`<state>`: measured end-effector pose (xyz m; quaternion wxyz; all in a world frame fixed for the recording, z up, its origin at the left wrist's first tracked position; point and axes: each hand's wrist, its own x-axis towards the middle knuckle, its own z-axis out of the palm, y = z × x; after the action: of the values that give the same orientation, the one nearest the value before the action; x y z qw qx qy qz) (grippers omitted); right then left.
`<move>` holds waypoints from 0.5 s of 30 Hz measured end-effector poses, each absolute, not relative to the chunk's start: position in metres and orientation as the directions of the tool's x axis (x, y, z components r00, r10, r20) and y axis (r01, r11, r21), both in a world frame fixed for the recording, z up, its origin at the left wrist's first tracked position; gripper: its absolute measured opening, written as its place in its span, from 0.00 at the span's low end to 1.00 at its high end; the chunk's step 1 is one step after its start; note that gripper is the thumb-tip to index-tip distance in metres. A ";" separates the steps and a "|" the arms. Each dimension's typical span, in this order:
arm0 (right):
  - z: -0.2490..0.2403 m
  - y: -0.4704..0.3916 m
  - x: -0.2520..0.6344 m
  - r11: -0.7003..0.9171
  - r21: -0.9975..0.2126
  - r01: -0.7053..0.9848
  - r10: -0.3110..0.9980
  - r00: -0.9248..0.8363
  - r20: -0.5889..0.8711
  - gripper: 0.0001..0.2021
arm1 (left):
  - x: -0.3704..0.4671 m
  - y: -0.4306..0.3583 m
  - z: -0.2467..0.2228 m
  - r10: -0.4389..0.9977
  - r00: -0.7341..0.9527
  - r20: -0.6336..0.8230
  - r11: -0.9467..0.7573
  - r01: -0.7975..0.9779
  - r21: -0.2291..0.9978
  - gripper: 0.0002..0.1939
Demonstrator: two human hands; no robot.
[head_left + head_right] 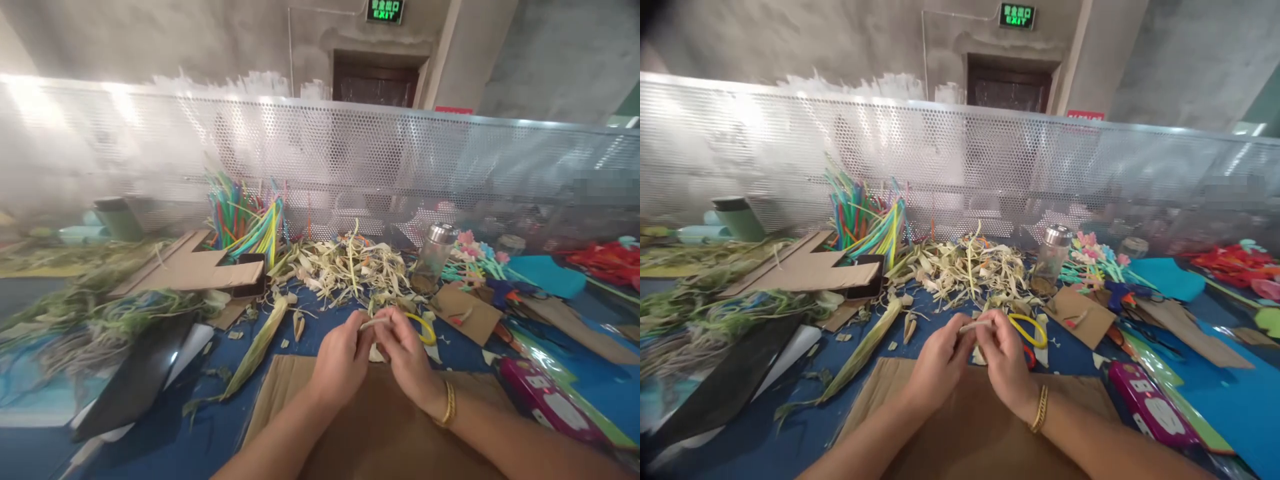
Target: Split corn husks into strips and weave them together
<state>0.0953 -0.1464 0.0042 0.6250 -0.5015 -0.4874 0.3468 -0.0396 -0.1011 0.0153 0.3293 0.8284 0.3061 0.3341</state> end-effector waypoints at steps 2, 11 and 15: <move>0.023 -0.148 0.110 0.308 -0.950 0.058 0.876 0.373 0.307 0.12 | -0.040 -0.106 0.020 0.691 0.644 0.330 -0.630 0.312 0.711 0.09; 0.058 -0.190 0.173 0.508 -0.846 0.161 0.639 0.588 0.496 0.09 | -0.033 -0.120 0.012 0.718 0.660 0.221 -0.691 0.714 0.113 0.24; 0.050 -0.208 0.173 0.486 -0.854 0.186 0.627 0.606 0.489 0.08 | -0.033 -0.118 0.021 0.716 0.668 0.203 -0.695 0.711 0.110 0.29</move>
<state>0.1729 -0.2083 0.0498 0.7535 -0.4852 -0.4189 0.1462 -0.0333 -0.1180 0.0212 0.0107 0.9132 0.3906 0.1157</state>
